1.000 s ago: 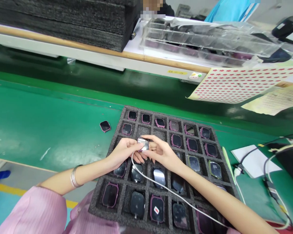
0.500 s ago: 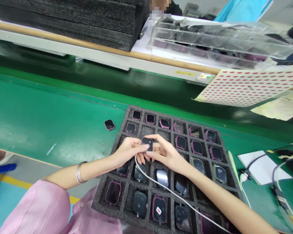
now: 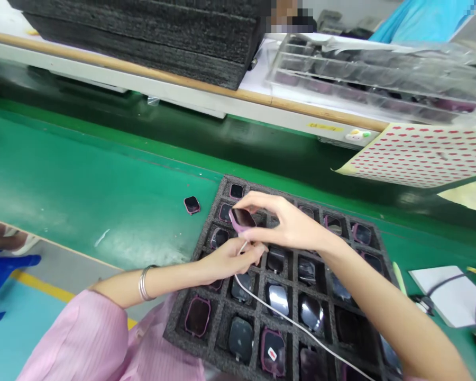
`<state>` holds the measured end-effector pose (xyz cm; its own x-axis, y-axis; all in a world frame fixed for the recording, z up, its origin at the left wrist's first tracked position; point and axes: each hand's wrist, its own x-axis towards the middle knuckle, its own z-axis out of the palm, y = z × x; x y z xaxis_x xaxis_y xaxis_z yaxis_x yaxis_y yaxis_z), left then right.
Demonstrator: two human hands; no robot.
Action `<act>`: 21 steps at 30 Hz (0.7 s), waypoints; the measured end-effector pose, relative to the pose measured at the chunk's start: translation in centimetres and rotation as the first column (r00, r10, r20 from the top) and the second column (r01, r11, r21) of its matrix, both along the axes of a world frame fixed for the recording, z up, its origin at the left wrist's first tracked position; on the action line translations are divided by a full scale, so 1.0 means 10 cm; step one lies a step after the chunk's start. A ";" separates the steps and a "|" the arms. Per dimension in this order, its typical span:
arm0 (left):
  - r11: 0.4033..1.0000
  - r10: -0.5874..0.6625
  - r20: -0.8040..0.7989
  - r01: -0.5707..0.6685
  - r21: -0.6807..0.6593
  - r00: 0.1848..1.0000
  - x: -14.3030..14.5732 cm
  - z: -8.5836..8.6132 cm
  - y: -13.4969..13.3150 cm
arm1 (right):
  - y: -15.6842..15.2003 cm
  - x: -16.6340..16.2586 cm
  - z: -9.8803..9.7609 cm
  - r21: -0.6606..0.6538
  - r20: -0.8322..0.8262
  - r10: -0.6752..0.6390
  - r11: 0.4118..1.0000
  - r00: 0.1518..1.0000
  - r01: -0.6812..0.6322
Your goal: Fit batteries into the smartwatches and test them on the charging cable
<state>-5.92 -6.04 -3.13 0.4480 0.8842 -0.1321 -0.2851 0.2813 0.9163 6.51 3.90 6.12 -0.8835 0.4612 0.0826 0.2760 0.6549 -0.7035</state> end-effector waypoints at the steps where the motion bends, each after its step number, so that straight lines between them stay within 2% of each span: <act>1: 0.999 0.020 0.026 -0.019 -0.041 0.999 -0.02 0.01 0.00 | 0.06 -0.13 -0.01 -0.012 -0.020 -0.001 1.000 1.000 0.001; 4: 0.987 0.058 0.076 -0.046 -0.155 0.995 -0.10 0.02 -0.03 | 0.15 -0.62 -0.14 0.071 -0.039 0.006 0.997 0.999 -0.004; 6: 0.984 0.020 0.077 -0.006 -0.177 0.997 -0.15 0.02 -0.06 | 0.12 -0.96 -0.31 0.153 0.036 0.116 0.981 0.993 -0.121; 9: 0.980 -0.096 0.030 0.100 -0.173 0.995 -0.21 0.01 -0.11 | -0.01 -1.41 -0.62 0.313 0.225 0.220 0.906 0.949 -0.285; 12: 0.965 -0.154 -0.031 0.144 -0.218 0.988 -0.25 -0.01 -0.16 | -0.11 -1.62 -0.81 0.434 0.357 0.210 0.826 0.910 -0.360; 14: 0.970 -0.139 -0.097 0.116 -0.214 0.986 -0.30 0.00 -0.19 | -0.11 -1.59 -0.80 0.462 0.373 0.195 0.809 0.907 -0.364; 17: 0.995 -0.043 -0.192 0.025 -0.094 0.980 -0.37 0.04 -0.25 | 0.00 -1.30 -0.58 0.487 0.345 0.146 0.817 0.927 -0.310; 19: 0.999 0.002 -0.193 -0.008 -0.032 0.981 -0.41 0.06 -0.28 | 0.08 -1.03 -0.39 0.518 0.376 0.039 0.820 0.926 -0.244; 21: 0.999 0.021 -0.172 -0.025 -0.025 0.985 -0.42 0.06 -0.31 | 0.12 -0.77 -0.28 0.544 0.486 -0.103 0.813 0.868 -0.208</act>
<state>-10.12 -9.10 -2.54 0.3962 0.8891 -0.2293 -0.1311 0.3019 0.9443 -1.18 5.15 3.32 -0.9000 0.4186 -0.1218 0.4207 0.9072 0.0096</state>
